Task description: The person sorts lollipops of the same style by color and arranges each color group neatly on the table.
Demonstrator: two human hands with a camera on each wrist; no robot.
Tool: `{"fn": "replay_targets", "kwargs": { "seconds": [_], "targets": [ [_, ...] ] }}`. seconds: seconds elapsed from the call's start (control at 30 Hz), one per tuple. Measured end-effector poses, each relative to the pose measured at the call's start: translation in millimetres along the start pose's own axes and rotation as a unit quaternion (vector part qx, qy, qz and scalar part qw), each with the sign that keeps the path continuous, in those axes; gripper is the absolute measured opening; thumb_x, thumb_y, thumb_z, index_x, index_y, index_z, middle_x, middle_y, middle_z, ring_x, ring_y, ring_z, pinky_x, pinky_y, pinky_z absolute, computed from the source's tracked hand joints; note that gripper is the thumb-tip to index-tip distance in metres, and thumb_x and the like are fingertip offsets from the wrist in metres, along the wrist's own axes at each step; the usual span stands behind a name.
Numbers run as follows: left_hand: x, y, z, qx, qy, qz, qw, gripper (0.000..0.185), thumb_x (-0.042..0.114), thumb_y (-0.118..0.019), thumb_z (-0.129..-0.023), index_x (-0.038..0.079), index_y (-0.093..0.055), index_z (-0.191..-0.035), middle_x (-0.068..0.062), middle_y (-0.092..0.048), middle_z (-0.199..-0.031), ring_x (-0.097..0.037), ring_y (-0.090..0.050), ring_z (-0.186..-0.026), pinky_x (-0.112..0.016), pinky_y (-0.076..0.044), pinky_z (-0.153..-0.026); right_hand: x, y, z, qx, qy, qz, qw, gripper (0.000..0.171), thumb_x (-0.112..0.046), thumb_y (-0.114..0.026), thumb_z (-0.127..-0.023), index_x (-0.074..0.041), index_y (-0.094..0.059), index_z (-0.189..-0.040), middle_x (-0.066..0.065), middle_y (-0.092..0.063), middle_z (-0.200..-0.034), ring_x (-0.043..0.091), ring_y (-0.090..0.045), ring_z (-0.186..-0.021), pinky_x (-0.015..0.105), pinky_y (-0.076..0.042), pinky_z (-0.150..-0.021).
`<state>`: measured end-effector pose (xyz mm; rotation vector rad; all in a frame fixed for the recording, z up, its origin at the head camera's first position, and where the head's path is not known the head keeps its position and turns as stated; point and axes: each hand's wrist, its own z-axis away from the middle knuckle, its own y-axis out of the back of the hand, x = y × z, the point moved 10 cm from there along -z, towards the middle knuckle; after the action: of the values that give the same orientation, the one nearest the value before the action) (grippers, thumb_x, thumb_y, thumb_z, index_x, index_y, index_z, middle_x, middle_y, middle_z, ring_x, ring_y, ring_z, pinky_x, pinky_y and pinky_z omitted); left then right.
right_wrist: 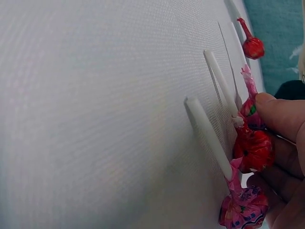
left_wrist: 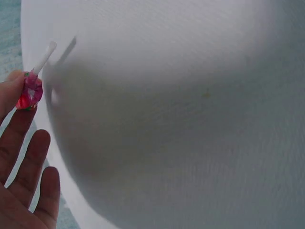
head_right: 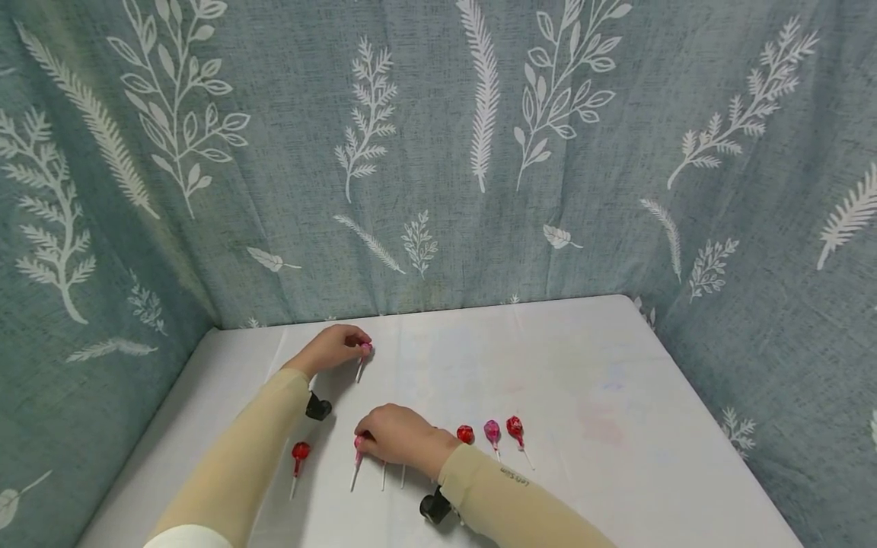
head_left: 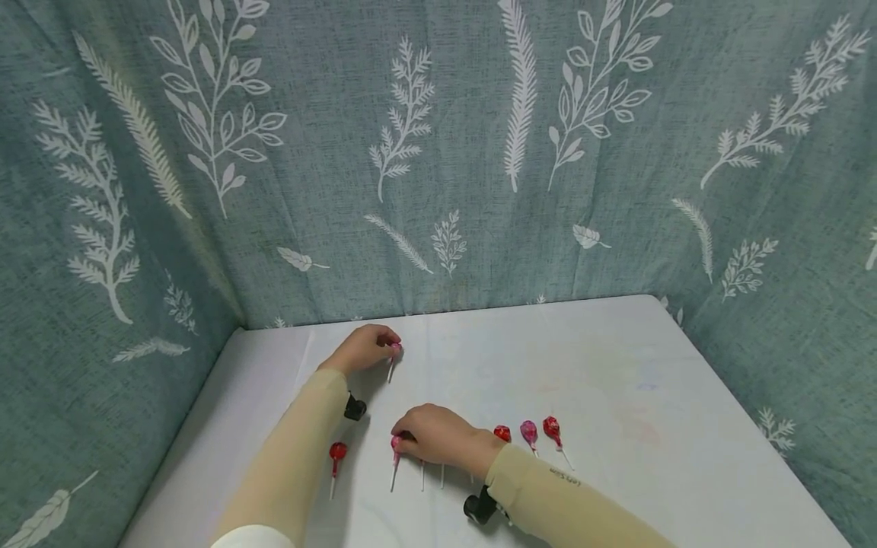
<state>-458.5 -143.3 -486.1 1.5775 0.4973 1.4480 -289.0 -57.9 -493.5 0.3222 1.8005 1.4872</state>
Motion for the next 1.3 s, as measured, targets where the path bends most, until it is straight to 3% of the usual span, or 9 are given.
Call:
{"fn": "replay_targets", "kwargs": {
  "seconds": [0.7,0.93,1.3],
  "targets": [
    [-10.4,-1.7,0.1,0.028,0.033,0.026,0.9987,0.016,0.025,-0.075,-0.091,0.015,-0.070,-0.103,0.000,-0.066,-0.100,-0.019,-0.059,-0.092,-0.041,-0.047,-0.086,-4,4,-2,-0.005,0.011,-0.001,1.000,0.015,-0.029,-0.070,-0.094,-0.018,-0.075,-0.103,-0.015,-0.065,-0.089,-0.002,-0.054,-0.079,0.020,-0.048,-0.084],
    [-8.3,-2.4,2.1,0.035,0.035,0.030,0.9983,0.016,0.024,-0.075,-0.090,0.014,-0.070,-0.102,0.000,-0.067,-0.100,-0.018,-0.060,-0.091,-0.042,-0.048,-0.087,0,14,-6,0.004,0.013,-0.020,1.000,0.015,-0.027,-0.071,-0.093,-0.018,-0.076,-0.104,-0.017,-0.068,-0.094,-0.003,-0.059,-0.087,0.019,-0.048,-0.085],
    [-12.0,-4.7,0.8,0.039,0.033,0.026,0.9984,0.017,0.025,-0.075,-0.090,0.014,-0.070,-0.102,0.000,-0.066,-0.099,-0.017,-0.060,-0.090,-0.040,-0.049,-0.084,26,38,-14,0.019,-0.033,-0.027,0.999,0.017,-0.027,-0.069,-0.095,-0.019,-0.075,-0.109,-0.014,-0.069,-0.102,0.004,-0.062,-0.099,0.024,-0.048,-0.089]
  ]
}}
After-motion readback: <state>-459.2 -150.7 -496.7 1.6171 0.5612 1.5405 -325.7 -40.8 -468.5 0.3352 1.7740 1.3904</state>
